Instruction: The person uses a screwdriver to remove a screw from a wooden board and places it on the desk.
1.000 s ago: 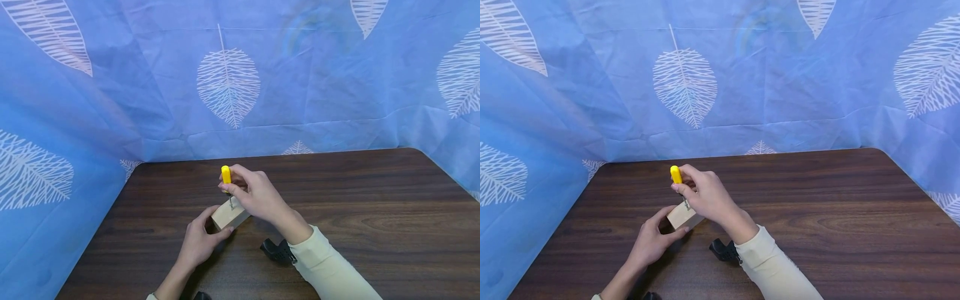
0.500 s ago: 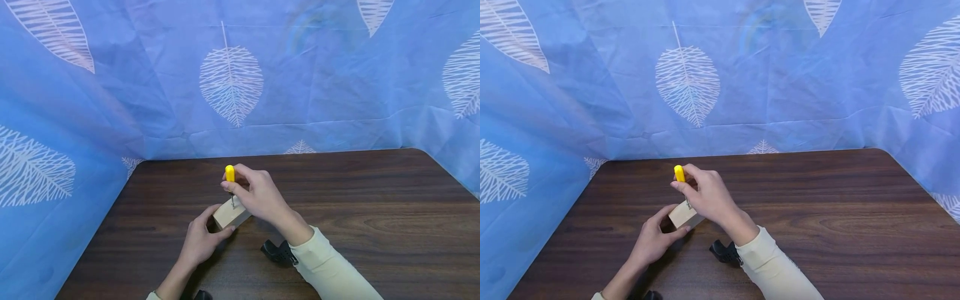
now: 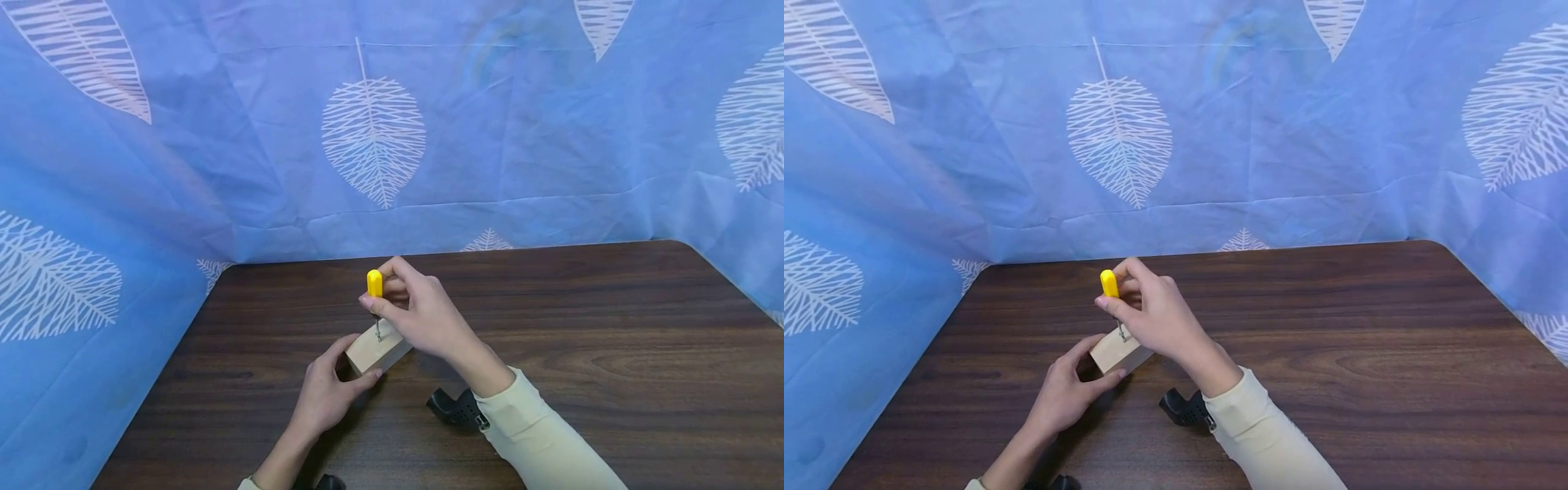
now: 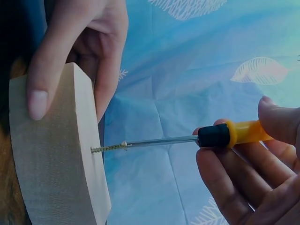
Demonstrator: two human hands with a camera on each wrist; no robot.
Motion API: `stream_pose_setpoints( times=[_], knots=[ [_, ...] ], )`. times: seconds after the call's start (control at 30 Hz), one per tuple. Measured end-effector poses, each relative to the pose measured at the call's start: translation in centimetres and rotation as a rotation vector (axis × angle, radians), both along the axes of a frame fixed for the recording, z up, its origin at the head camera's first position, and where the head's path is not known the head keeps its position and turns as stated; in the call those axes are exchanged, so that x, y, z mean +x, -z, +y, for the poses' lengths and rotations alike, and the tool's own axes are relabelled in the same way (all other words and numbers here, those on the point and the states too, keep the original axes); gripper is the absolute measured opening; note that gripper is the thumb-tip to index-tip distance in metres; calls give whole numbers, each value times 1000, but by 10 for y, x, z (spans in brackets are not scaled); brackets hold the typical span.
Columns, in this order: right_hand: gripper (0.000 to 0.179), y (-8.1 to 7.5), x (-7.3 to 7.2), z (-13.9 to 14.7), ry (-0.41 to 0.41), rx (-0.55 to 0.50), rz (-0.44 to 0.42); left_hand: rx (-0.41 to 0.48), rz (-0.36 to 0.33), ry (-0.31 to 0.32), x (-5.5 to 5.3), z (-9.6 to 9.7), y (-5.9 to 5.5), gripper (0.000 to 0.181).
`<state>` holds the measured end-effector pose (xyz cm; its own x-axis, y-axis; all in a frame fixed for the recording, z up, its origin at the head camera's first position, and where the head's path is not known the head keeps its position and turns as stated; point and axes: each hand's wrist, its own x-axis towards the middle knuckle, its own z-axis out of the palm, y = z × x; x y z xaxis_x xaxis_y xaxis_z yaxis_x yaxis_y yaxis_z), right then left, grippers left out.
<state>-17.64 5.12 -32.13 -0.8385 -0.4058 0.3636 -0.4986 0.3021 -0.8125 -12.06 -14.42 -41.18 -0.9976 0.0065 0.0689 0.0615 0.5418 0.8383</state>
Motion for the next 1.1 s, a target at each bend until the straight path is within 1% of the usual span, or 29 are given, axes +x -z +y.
stream_pose_setpoints(
  times=[0.07,0.13,0.23,0.33,0.5,0.7,0.8,0.9,1.0,1.1],
  knots=[
    [20,0,0,-1,-1,4,3,3,1,1,0,-1,0,56],
    [18,1,0,-3,10,13,24,4,2,0,1,-1,0,56],
    [19,3,2,-5,41,18,79,4,-4,-5,2,-2,1,56],
    [22,4,3,-6,49,10,119,4,-14,-6,2,-2,1,56],
    [24,5,3,-7,28,-16,132,-2,-10,-1,2,-2,1,56],
    [30,5,3,-6,69,-42,140,-7,-11,-5,2,-2,1,55],
    [29,5,3,-6,89,-66,155,-12,-10,-7,3,-1,1,56],
    [23,6,3,-6,104,-82,180,-13,-14,-5,3,0,0,57],
    [20,5,3,-6,91,-97,186,-10,-22,-1,2,0,-1,57],
    [18,3,3,-5,59,-91,168,-11,-22,0,1,0,-1,56]
  ],
)
